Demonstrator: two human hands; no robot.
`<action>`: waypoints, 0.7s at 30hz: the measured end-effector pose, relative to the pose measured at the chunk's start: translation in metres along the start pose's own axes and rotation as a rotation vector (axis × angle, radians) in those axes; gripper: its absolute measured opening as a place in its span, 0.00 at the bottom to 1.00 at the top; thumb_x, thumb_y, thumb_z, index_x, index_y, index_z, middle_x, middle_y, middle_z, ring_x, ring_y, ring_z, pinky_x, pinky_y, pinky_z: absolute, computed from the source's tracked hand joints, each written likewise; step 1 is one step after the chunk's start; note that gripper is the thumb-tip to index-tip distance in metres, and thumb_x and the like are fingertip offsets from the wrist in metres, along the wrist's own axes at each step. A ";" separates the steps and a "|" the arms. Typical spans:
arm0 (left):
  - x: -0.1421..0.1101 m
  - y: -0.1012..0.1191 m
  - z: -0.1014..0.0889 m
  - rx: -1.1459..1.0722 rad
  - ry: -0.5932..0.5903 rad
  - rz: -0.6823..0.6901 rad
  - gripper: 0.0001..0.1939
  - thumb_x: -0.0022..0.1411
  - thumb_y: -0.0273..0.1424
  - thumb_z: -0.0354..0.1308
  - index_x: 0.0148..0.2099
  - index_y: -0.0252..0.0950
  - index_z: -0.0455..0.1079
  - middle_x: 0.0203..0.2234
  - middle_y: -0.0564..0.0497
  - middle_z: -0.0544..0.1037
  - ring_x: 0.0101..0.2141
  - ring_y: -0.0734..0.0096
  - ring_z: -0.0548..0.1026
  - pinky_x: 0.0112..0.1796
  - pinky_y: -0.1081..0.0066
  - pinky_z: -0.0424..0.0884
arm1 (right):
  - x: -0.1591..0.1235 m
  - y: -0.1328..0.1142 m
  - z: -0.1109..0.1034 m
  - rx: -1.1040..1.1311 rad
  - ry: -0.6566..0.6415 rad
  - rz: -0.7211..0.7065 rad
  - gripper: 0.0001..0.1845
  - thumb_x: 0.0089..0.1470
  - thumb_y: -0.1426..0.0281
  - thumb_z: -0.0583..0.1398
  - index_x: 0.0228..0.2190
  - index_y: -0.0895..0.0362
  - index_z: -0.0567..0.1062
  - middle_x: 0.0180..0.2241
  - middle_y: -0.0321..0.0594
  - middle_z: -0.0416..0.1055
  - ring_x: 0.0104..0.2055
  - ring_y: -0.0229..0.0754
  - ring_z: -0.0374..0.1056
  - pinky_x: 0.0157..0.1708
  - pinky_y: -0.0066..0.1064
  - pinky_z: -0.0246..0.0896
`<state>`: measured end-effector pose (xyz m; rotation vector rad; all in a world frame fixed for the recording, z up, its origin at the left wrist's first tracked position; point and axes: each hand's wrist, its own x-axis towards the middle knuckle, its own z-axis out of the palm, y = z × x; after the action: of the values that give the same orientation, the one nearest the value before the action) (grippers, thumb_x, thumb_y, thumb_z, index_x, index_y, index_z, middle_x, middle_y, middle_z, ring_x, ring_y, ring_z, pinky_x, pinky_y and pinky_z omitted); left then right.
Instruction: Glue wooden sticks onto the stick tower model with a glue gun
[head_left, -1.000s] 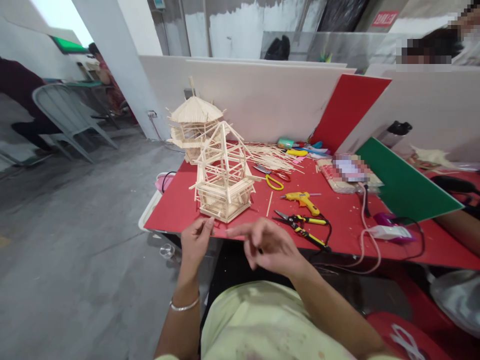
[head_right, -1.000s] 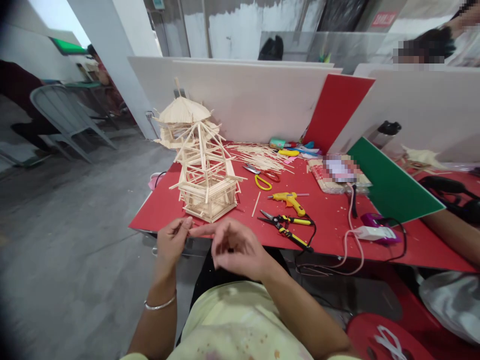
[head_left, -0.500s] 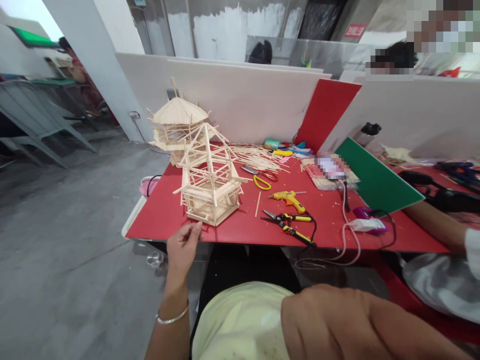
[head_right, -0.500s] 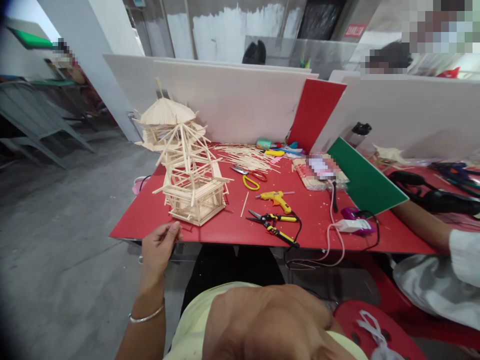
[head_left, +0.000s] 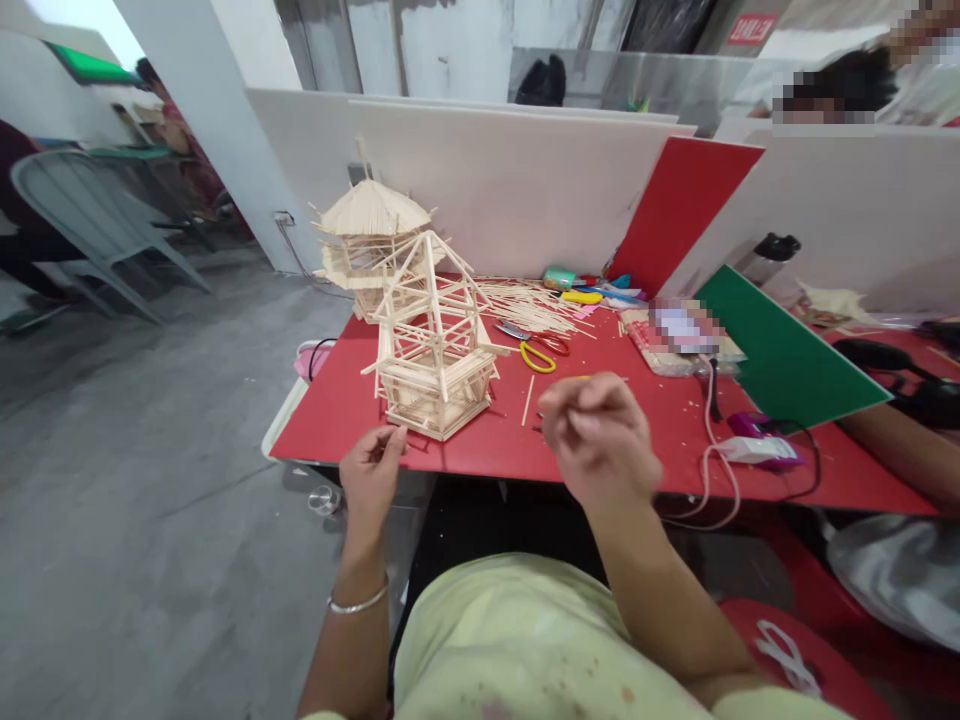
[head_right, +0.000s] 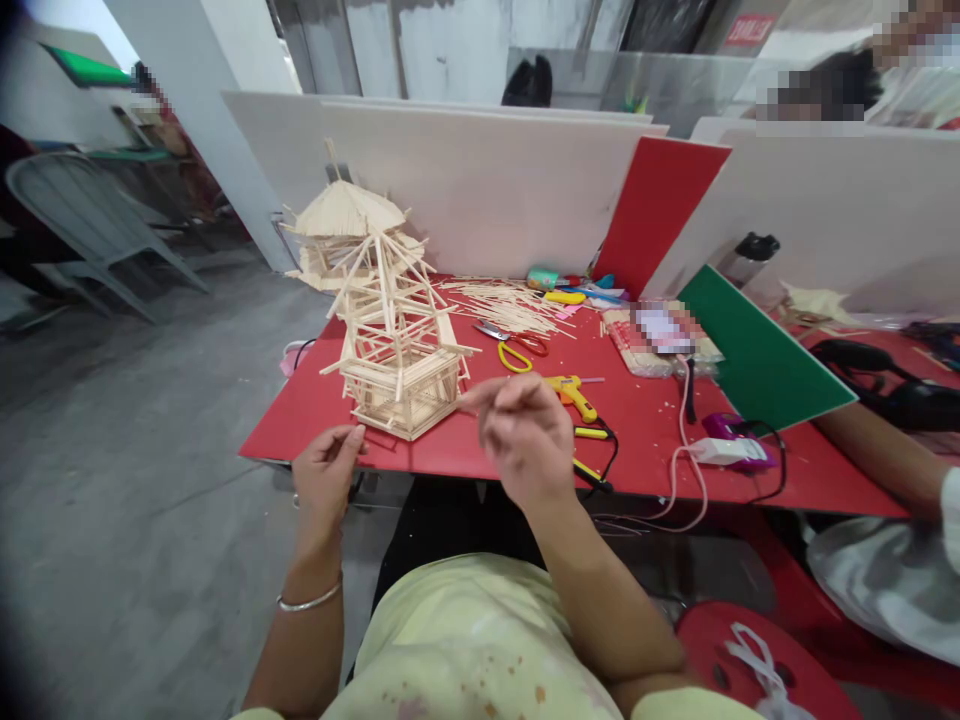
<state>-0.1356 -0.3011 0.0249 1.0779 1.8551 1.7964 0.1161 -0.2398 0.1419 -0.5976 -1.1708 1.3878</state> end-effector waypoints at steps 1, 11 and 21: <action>0.002 -0.003 0.001 -0.010 0.047 0.002 0.15 0.61 0.44 0.65 0.39 0.36 0.78 0.26 0.52 0.78 0.27 0.71 0.74 0.32 0.72 0.72 | 0.015 0.014 -0.004 -0.004 0.106 0.004 0.08 0.49 0.65 0.65 0.29 0.52 0.70 0.34 0.36 0.78 0.22 0.32 0.60 0.22 0.25 0.57; 0.012 -0.024 0.003 0.124 0.265 0.119 0.15 0.63 0.42 0.65 0.47 0.40 0.79 0.54 0.44 0.73 0.54 0.61 0.74 0.51 0.65 0.74 | 0.060 0.150 -0.036 -0.394 0.209 0.108 0.21 0.47 0.65 0.64 0.46 0.53 0.77 0.48 0.42 0.76 0.40 0.42 0.70 0.38 0.34 0.71; 0.014 -0.046 0.020 -0.129 0.105 0.015 0.28 0.67 0.43 0.62 0.65 0.41 0.66 0.62 0.42 0.71 0.62 0.58 0.70 0.63 0.58 0.66 | 0.060 0.199 -0.021 -0.508 0.161 -0.020 0.30 0.55 0.67 0.62 0.60 0.53 0.70 0.61 0.47 0.67 0.58 0.47 0.68 0.56 0.41 0.68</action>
<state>-0.1438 -0.2733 -0.0184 0.9709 1.7645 1.9868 0.0371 -0.1440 -0.0257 -1.0312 -1.3990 0.9999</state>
